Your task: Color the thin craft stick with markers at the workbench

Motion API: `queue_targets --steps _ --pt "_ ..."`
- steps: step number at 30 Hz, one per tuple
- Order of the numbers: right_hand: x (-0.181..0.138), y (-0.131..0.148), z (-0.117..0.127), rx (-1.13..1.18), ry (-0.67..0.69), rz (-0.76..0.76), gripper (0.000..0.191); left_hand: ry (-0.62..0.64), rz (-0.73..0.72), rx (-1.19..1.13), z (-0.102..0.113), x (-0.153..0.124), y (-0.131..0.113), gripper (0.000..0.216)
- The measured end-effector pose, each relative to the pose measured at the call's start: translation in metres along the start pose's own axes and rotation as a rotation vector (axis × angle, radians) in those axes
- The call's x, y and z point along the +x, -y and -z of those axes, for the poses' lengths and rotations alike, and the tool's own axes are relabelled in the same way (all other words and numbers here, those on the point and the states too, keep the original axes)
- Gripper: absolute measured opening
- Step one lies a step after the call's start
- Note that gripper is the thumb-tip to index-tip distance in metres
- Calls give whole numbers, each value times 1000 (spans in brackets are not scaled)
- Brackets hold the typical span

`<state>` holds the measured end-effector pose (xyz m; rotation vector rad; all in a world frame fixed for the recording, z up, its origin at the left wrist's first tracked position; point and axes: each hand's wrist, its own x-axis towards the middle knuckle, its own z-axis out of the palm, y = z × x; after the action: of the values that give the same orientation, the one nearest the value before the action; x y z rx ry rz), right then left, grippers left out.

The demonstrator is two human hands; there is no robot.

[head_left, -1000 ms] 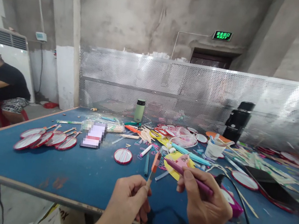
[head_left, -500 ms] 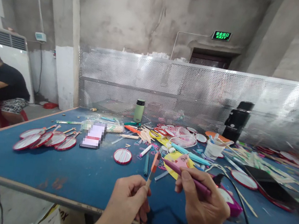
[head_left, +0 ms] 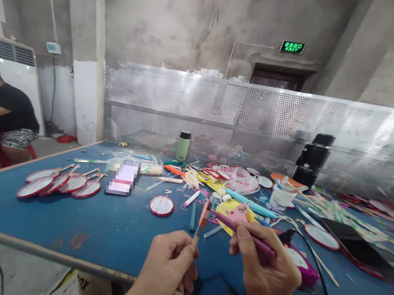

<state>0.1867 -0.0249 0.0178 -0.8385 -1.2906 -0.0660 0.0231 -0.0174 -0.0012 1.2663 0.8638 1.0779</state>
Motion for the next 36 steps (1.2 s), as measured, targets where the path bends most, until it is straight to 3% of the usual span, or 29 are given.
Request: queue_targets --steps 7,13,19,23,28,32,36 --pt "2 -2 0 -30 -70 14 4 -10 3 -9 0 1 3 31" --pt "1 -3 -1 -12 28 14 8 -5 18 14 0 0 -1 31" --pt "4 -1 1 -11 -105 22 9 3 24 -18 0 -1 -6 33" --pt "11 -12 7 -204 150 57 17 39 17 -73 10 -2 -15 29" --pt "20 -34 10 -626 425 250 27 -51 -104 -37 30 2 -30 25" --pt "24 -47 2 -967 782 410 33 -107 -97 36 36 6 -22 24" --pt "29 -56 -16 -1042 925 435 27 -118 -80 65 36 6 -15 24"
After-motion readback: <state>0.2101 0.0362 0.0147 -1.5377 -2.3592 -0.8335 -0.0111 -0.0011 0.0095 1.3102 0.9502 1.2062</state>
